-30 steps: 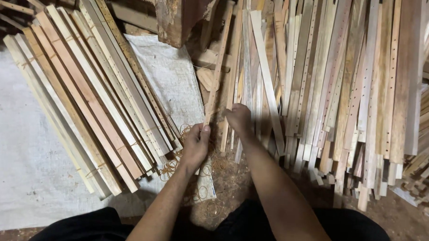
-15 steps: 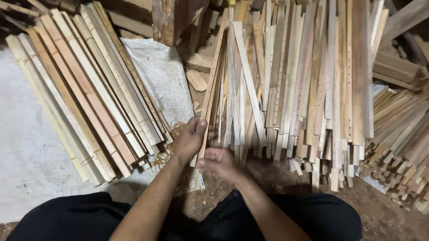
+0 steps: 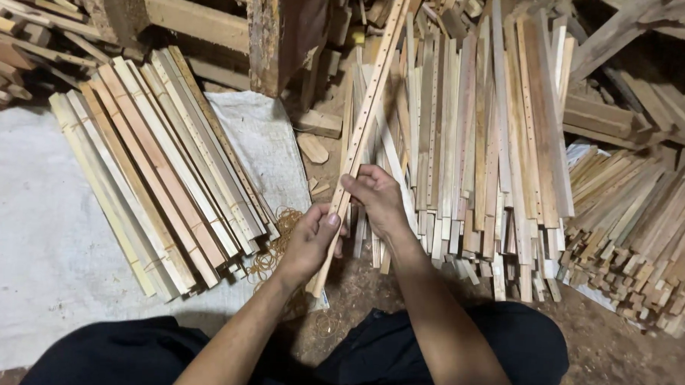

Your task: Bundling pairs of wooden slats together using rubber bands

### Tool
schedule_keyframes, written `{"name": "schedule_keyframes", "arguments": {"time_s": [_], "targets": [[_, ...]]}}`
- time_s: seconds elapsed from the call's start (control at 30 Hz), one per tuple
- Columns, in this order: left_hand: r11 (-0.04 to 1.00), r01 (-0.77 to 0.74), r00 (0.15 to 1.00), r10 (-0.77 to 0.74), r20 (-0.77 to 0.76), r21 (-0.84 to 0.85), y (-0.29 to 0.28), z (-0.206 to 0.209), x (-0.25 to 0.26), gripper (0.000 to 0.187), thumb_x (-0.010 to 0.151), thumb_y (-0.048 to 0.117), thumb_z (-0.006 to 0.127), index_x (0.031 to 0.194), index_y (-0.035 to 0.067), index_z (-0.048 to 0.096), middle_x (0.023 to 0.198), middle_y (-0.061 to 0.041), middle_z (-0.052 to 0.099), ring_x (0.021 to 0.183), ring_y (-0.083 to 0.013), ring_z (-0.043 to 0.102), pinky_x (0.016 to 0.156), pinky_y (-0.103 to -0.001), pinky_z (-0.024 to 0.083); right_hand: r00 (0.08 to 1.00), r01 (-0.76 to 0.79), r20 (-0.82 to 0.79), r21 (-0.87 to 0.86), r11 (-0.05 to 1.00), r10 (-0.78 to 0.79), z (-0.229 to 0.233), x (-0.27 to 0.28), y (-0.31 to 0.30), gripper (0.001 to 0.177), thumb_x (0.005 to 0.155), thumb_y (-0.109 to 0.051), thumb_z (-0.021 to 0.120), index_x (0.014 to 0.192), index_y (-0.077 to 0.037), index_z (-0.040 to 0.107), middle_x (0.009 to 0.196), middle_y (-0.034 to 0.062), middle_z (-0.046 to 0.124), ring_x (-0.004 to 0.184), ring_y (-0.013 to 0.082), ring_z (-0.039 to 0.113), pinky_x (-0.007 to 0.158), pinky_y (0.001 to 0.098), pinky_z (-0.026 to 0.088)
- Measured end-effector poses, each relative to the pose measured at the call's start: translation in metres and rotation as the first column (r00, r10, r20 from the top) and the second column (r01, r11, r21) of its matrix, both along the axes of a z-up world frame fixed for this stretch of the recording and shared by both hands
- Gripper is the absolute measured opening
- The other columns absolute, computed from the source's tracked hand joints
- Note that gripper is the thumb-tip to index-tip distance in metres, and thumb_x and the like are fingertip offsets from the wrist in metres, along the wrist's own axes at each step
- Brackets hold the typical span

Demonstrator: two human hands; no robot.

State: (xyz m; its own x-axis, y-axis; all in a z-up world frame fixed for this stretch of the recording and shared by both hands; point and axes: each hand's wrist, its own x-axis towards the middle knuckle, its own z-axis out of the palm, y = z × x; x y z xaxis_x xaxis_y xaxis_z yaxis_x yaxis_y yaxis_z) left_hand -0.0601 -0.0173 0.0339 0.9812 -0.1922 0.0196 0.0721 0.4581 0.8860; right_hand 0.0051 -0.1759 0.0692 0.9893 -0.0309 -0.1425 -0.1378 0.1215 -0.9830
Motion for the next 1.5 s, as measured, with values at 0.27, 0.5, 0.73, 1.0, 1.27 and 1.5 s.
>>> {"name": "schedule_keyframes", "arguments": {"time_s": [0.27,0.5,0.73,1.0,1.27,1.5], "targets": [[0.993,0.053,0.997,-0.058,-0.047,-0.107,0.007,0.022,-0.002,0.045,0.103,0.025,0.055,0.137,-0.004,0.046,0.091,-0.019,0.066,0.065,-0.0295,0.075,0.058,-0.040,0.068,1.000,0.003,0.000,0.292,0.956,-0.003,0.030,-0.008,0.010,0.027,0.101,-0.015,0.066,0.124,0.000,0.065,0.094,0.0027,0.068,0.081,0.0101,0.066,0.071,0.0208,0.054],[1.000,0.016,0.997,-0.016,0.074,0.007,0.010,0.016,0.000,0.035,0.104,0.020,0.055,0.132,-0.001,0.056,0.064,-0.011,0.058,0.045,-0.0192,0.062,0.042,-0.028,0.054,0.988,-0.124,0.111,0.141,0.982,0.109,0.005,0.005,0.005,0.042,0.106,-0.025,0.056,0.139,0.002,0.060,0.114,0.0154,0.073,0.099,0.0176,0.069,0.089,0.0343,0.058],[0.974,-0.028,0.997,0.010,0.081,0.225,0.017,0.011,-0.002,0.031,0.103,0.022,0.059,0.127,0.002,0.062,0.076,-0.011,0.060,0.062,-0.0189,0.059,0.058,-0.033,0.053,0.976,-0.180,0.147,0.116,0.977,0.163,0.026,0.008,0.008,0.043,0.090,-0.012,0.077,0.128,0.004,0.064,0.101,0.0137,0.076,0.089,0.0195,0.075,0.082,0.0342,0.062],[0.776,-0.322,0.925,0.136,0.354,0.543,0.069,0.124,0.036,0.057,0.110,0.035,0.044,0.151,-0.005,0.043,0.147,-0.038,0.047,0.138,-0.0542,0.042,0.117,-0.062,0.031,0.881,-0.443,0.175,-0.020,0.896,0.440,-0.001,-0.040,0.070,0.030,0.091,-0.004,0.076,0.120,-0.002,0.070,0.099,0.0085,0.077,0.090,0.0138,0.069,0.081,0.0288,0.060],[0.892,-0.401,0.758,0.194,0.622,0.210,0.105,0.127,0.049,0.033,0.108,0.022,0.057,0.133,0.001,0.060,0.098,-0.014,0.064,0.087,-0.0244,0.068,0.084,-0.045,0.064,0.819,-0.486,0.144,-0.341,0.805,0.555,-0.057,-0.036,0.104,0.016,0.086,-0.008,0.079,0.100,0.000,0.077,0.084,0.0168,0.075,0.084,0.0230,0.069,0.074,0.0373,0.056],[0.896,-0.405,0.768,0.224,0.600,0.183,0.105,0.144,0.021,0.027,0.108,0.013,0.057,0.132,0.000,0.057,0.089,-0.006,0.056,0.082,-0.0141,0.056,0.079,-0.036,0.057,0.850,-0.471,-0.118,-0.605,0.641,0.513,-0.188,-0.019,0.063,0.033,0.084,-0.016,0.079,0.117,-0.014,0.076,0.096,0.0127,0.078,0.099,0.0301,0.075,0.086,0.0386,0.058]]}}
